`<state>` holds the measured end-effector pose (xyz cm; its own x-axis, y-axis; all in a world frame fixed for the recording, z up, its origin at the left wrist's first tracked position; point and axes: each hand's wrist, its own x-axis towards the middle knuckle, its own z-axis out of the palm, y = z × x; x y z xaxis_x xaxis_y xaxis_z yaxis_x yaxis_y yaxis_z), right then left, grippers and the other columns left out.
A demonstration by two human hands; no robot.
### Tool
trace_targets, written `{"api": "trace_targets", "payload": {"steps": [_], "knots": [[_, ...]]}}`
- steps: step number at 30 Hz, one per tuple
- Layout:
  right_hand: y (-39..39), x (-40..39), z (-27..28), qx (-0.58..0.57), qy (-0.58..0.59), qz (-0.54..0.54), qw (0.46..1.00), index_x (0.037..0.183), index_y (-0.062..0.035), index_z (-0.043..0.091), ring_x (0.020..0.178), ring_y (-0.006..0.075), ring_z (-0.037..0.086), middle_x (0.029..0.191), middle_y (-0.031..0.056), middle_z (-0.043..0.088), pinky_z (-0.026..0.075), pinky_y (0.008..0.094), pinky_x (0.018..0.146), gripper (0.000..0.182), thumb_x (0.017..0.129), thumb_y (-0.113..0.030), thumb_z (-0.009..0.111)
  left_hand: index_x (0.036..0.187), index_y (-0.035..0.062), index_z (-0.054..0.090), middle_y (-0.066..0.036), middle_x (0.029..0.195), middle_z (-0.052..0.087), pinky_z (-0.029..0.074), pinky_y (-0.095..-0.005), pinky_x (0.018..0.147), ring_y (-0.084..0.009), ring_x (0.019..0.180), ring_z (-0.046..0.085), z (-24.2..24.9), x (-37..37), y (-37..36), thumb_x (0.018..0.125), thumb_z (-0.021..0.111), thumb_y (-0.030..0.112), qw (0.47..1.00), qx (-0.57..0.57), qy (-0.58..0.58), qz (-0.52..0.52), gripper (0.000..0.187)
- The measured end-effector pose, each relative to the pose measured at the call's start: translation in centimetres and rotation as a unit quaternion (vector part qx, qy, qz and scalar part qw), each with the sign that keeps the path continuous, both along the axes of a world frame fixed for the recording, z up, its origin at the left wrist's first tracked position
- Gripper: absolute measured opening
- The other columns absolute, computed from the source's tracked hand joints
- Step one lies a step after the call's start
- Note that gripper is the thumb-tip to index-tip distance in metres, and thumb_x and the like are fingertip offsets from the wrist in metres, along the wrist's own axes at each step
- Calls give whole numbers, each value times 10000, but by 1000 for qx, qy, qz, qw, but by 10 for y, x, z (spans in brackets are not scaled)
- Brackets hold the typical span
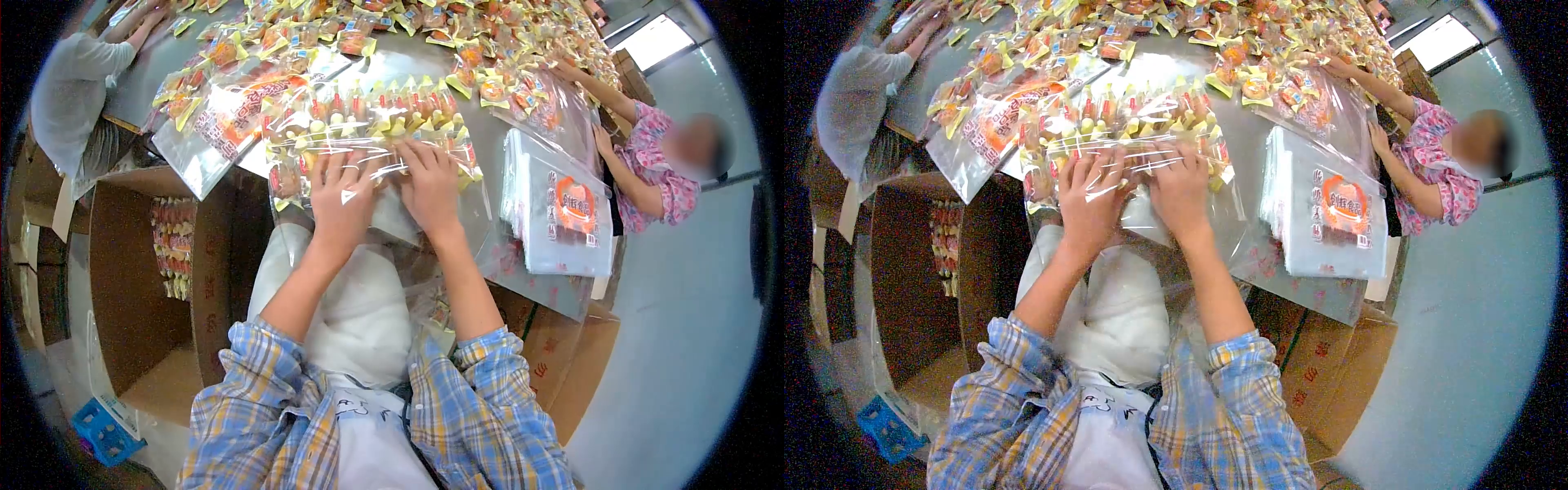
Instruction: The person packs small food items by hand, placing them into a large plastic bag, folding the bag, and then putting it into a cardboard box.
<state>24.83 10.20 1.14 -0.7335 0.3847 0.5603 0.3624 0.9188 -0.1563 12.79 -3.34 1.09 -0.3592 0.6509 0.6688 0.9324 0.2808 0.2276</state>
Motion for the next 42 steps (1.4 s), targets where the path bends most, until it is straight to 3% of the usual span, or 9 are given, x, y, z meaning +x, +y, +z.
{"api": "trace_targets", "payload": {"steps": [5,8,12,16,20,21,25,38,42], "knots": [[0,1,-8,-79,104,16,991,1239,-51,686,1257,349,571,1272,115,665,422,502,1070,431,826,-152,760,1188,99,721,-84,1234,719,423,-496,1071,-296,1221,623,9,0,-2,776,810,206,999,30,-10,2,435],[-9,-4,-3,-14,81,8,997,1210,-61,706,1251,357,575,1277,122,667,435,496,1070,388,838,-161,752,1166,97,731,-78,1174,735,436,-487,1030,-305,1158,648,5,-7,0,747,806,187,994,87,9,-67,435],[-13,-9,-4,10,49,-21,999,1255,-120,708,1273,365,562,1299,146,654,423,512,1086,455,808,-186,758,1193,99,742,-40,1093,750,442,-410,956,-204,1058,687,9,-4,12,790,684,117,1000,6,10,20,407],[-29,-7,12,-18,22,-10,1000,1286,-183,710,1310,372,531,1343,147,626,390,537,1108,538,754,-211,783,1202,72,715,-58,1117,768,469,-420,959,-205,1101,701,15,-7,7,812,662,87,999,25,-16,-13,393],[-21,-6,1,-23,29,-13,999,1315,-216,700,1333,379,508,1370,133,599,360,545,1128,599,723,-212,794,1327,50,653,-160,1360,668,443,-461,1104,-332,1324,593,32,0,-20,852,679,82,998,-60,-4,-4,476],[-23,-7,0,-25,32,-11,999,1321,-218,696,1333,378,508,1364,133,601,358,546,1130,610,719,-211,795,1393,130,646,-165,1436,626,351,-526,1208,-386,1421,497,29,-2,-23,811,794,183,997,-69,-21,7,603],[-27,-4,2,-19,22,-20,999,1334,-222,688,1332,371,512,1348,130,606,354,553,1134,635,709,-208,798,1419,146,640,-129,1426,632,268,-593,1222,-364,1401,514,24,-4,-36,844,757,161,992,-94,-41,70,587],[-32,-20,9,43,-35,-83,995,1370,-236,668,1368,359,486,1377,108,599,347,530,1144,622,758,-166,754,1395,97,642,-119,1391,640,307,-628,1191,-346,1385,524,20,-12,-42,892,695,118,994,-103,-35,28,506],[-58,-16,37,49,-55,-74,995,1359,-246,680,1329,372,516,1379,146,631,340,604,1129,621,748,-247,794,1449,107,602,-141,1460,603,289,-630,1207,-376,1455,463,6,-6,-45,906,666,131,997,-44,-37,48,547]]}}
